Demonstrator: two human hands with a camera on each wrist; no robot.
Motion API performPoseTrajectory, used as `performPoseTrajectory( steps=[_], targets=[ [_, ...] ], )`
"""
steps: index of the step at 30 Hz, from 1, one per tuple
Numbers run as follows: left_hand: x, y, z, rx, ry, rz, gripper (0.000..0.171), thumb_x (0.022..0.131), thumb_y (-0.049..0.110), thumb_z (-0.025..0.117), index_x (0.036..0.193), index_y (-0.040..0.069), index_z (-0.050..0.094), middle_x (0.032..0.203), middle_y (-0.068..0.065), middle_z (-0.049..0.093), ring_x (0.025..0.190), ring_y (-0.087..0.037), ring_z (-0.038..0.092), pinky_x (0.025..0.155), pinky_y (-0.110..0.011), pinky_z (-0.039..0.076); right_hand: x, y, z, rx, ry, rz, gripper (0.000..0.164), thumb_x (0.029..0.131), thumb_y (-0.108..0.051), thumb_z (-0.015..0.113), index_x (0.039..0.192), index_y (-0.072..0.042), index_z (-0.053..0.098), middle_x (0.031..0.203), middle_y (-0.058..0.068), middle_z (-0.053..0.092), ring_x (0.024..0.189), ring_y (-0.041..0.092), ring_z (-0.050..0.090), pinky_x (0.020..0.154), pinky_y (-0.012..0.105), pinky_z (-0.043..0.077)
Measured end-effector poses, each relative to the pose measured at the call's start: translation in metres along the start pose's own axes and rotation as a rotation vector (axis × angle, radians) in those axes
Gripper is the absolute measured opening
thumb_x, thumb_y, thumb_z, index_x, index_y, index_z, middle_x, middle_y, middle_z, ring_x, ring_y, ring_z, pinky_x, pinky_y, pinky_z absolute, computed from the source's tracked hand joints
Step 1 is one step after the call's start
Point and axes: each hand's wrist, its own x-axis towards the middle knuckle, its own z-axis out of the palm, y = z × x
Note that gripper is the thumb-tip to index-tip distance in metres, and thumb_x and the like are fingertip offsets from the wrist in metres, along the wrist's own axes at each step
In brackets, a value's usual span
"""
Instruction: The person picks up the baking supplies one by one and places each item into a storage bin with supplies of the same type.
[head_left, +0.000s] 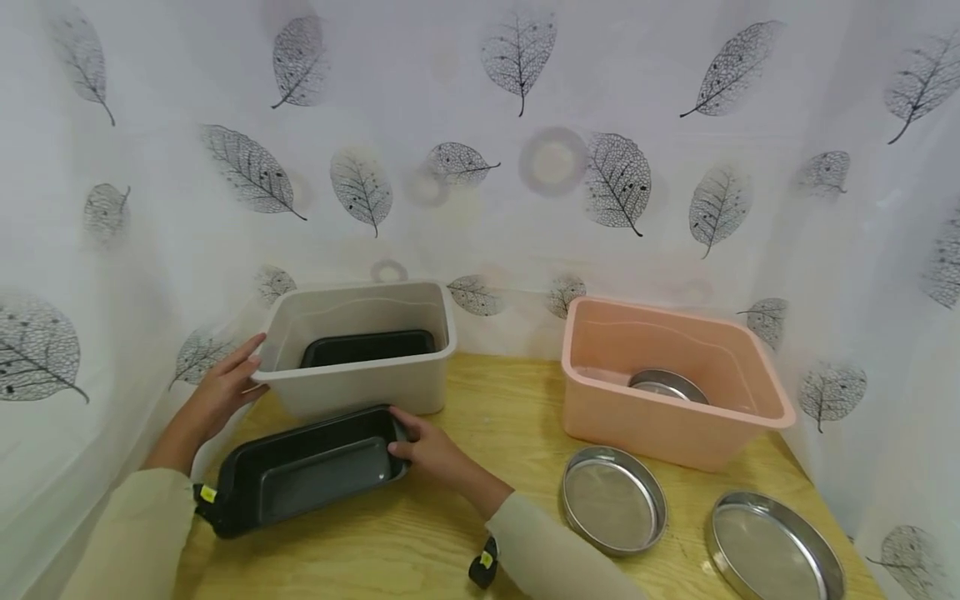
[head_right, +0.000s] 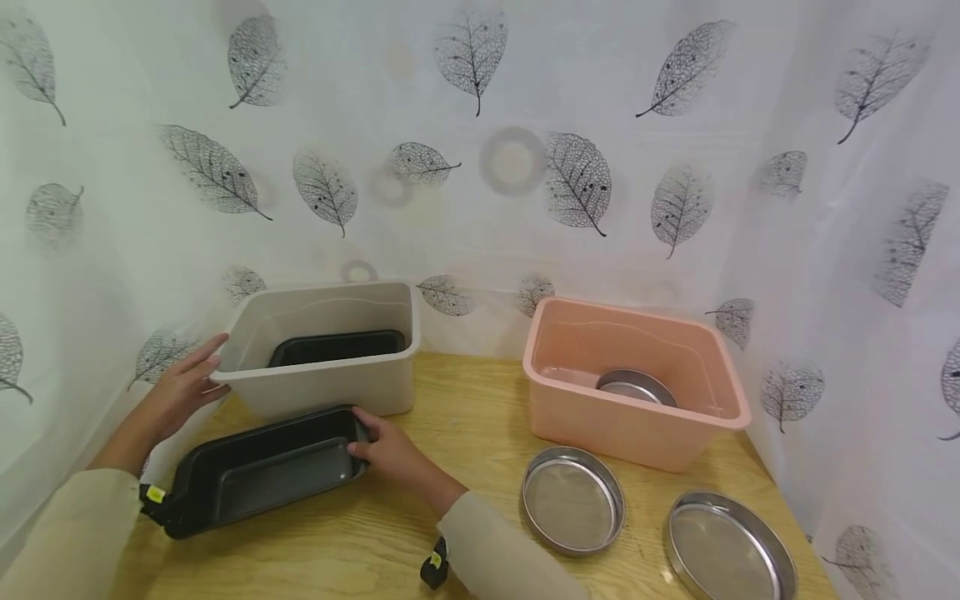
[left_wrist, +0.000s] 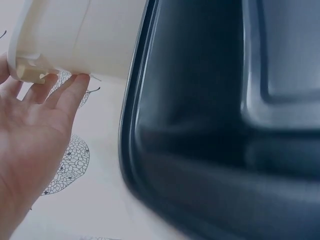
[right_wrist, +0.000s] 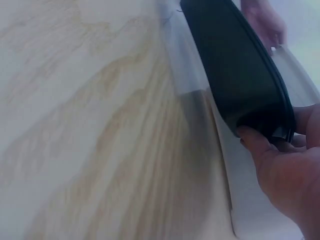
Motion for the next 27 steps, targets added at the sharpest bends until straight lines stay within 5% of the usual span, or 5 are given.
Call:
performPoseTrajectory(
  steps=[6,12,15,19,27],
  targets=[
    [0.001,0.0,0.002,0.005,0.004,-0.005,0.068,0.109,0.04,0.039,0.163,0.024,0.001,0.164,-0.031,-0.006,0.102,0.017,0.052,0.091,-0.016,0.053,-0.012,-0.003,-0.021,-0.02,0.006,-0.007,0.063,0.096,-0.008,0.065,0.154,-0.021,0.044,0.154,0.017,0.045,0.129,0.027,0.053,0.098,0.039,0.054],
    [0.004,0.001,0.001,0.054,-0.003,-0.017,0.068,0.109,0.042,0.037,0.163,0.023,0.0,0.165,-0.03,-0.003,0.107,0.014,0.052,0.106,-0.035,0.046,-0.022,-0.01,-0.038,-0.039,-0.013,-0.054,0.063,0.097,-0.007,0.064,0.155,-0.018,0.042,0.158,0.015,0.04,0.137,0.032,0.047,0.103,0.042,0.052],
    [0.004,0.001,0.0,0.075,-0.002,-0.027,0.068,0.109,0.043,0.035,0.163,0.024,-0.001,0.166,-0.029,-0.002,0.125,-0.004,0.054,0.109,-0.044,0.039,-0.025,-0.015,-0.046,-0.005,-0.035,-0.053,0.063,0.098,-0.007,0.062,0.156,-0.016,0.04,0.158,0.016,0.04,0.134,0.032,0.05,0.101,0.039,0.053],
    [0.003,0.001,0.0,0.089,0.0,-0.036,0.067,0.109,0.044,0.034,0.163,0.025,-0.002,0.166,-0.027,-0.003,0.143,-0.032,0.039,0.109,-0.045,0.038,-0.031,-0.024,-0.055,0.046,-0.059,-0.047,0.064,0.099,-0.006,0.061,0.158,-0.016,0.037,0.155,0.021,0.043,0.126,0.03,0.056,0.095,0.035,0.056],
    [0.002,-0.003,-0.003,0.091,0.003,-0.011,0.068,0.109,0.044,0.035,0.163,0.024,-0.001,0.165,-0.03,-0.001,0.116,0.007,0.052,0.105,-0.033,0.046,-0.041,-0.052,-0.071,0.095,-0.077,-0.068,0.066,0.099,-0.004,0.061,0.158,-0.013,0.034,0.15,0.026,0.047,0.116,0.023,0.06,0.091,0.032,0.057]
  ],
)
